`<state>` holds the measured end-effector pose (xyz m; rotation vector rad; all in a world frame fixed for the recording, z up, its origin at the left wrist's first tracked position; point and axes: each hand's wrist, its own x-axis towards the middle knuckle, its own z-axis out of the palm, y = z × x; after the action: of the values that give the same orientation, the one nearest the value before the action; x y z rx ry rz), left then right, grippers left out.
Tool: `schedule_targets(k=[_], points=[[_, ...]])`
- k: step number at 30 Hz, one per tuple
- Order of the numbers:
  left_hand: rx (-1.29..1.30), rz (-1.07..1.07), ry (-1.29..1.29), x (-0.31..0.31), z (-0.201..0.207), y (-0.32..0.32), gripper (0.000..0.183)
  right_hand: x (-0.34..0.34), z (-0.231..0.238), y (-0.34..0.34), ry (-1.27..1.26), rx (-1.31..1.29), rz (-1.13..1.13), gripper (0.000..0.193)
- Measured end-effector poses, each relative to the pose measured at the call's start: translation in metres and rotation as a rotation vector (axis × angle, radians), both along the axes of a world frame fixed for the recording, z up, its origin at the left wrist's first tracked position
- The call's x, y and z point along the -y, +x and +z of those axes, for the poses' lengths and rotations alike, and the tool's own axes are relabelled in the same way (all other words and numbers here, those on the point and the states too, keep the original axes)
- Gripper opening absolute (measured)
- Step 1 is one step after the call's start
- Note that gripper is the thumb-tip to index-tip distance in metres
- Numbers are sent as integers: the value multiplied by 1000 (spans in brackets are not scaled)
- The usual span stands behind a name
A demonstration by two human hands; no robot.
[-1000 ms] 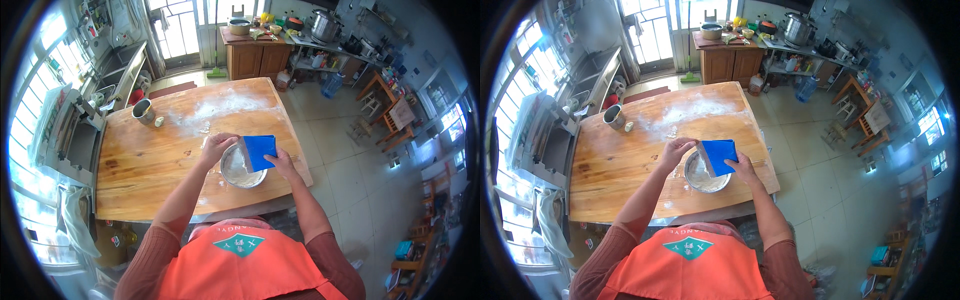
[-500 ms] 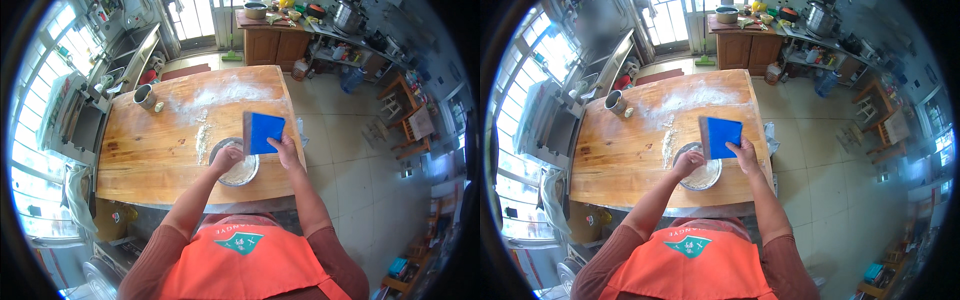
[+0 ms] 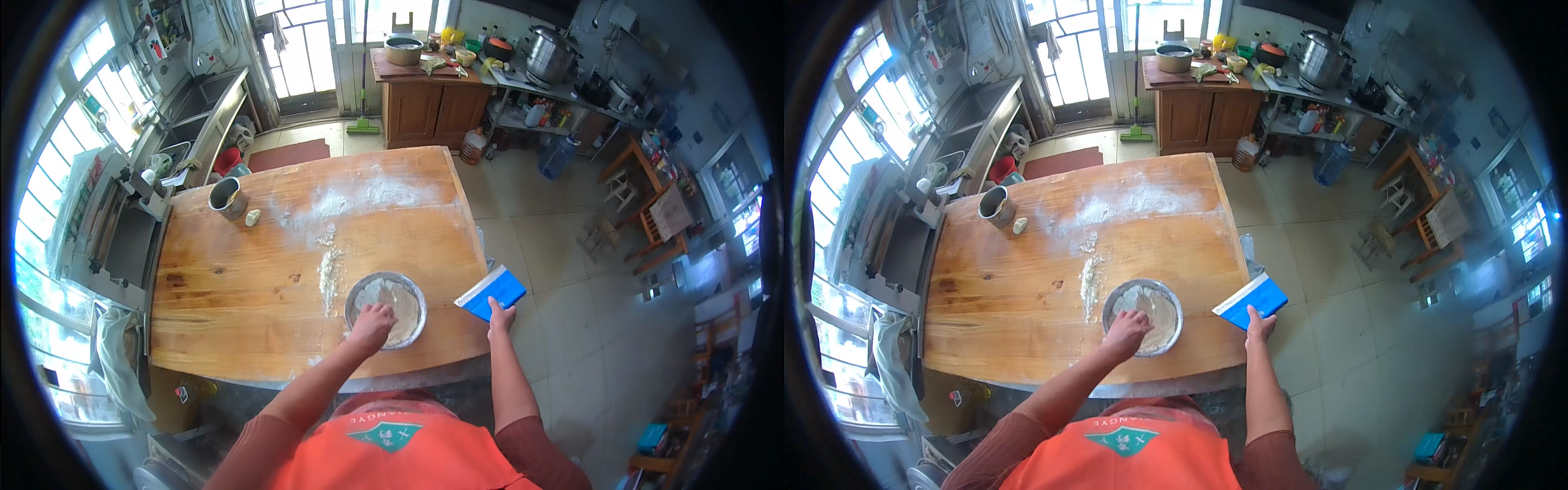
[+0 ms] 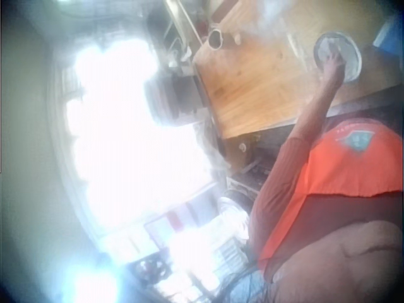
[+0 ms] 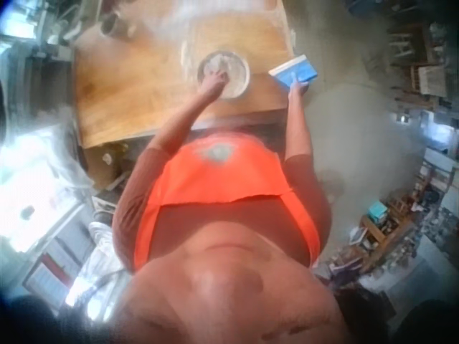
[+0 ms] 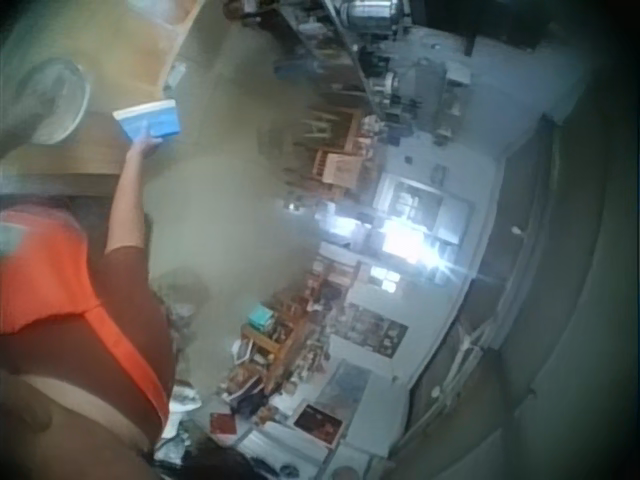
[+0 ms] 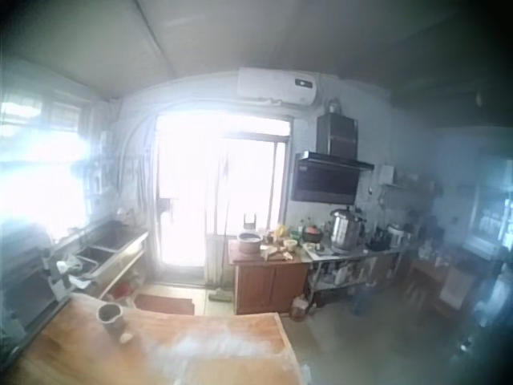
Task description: The person rolls dough into thin sheets on a wooden table, cooks them on a flat griddle, and stacks the finished sheets. They also scrape flour from the table into a bowl and brush oil onto the griddle between batches.
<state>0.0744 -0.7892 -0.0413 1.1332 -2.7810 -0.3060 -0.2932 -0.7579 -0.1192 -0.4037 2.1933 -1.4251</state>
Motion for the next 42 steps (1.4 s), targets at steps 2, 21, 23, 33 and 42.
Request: schedule_targets(k=[2,21,23,33,42], points=[[-122,20,36,1,0,-2,14,19,-9,-3,1,-24,-52,56],[-243,148,352,10,19,1,63,494,-10,104,46,-235,1060,72],[-276,174,297,15,16,1,62,462,6,170,32,-211,1329,62],[-157,88,486,35,18,6,56,360,36,49,-325,-287,920,47],[139,-179,493,44,23,28,51,350,18,68,-26,-478,918,39]])
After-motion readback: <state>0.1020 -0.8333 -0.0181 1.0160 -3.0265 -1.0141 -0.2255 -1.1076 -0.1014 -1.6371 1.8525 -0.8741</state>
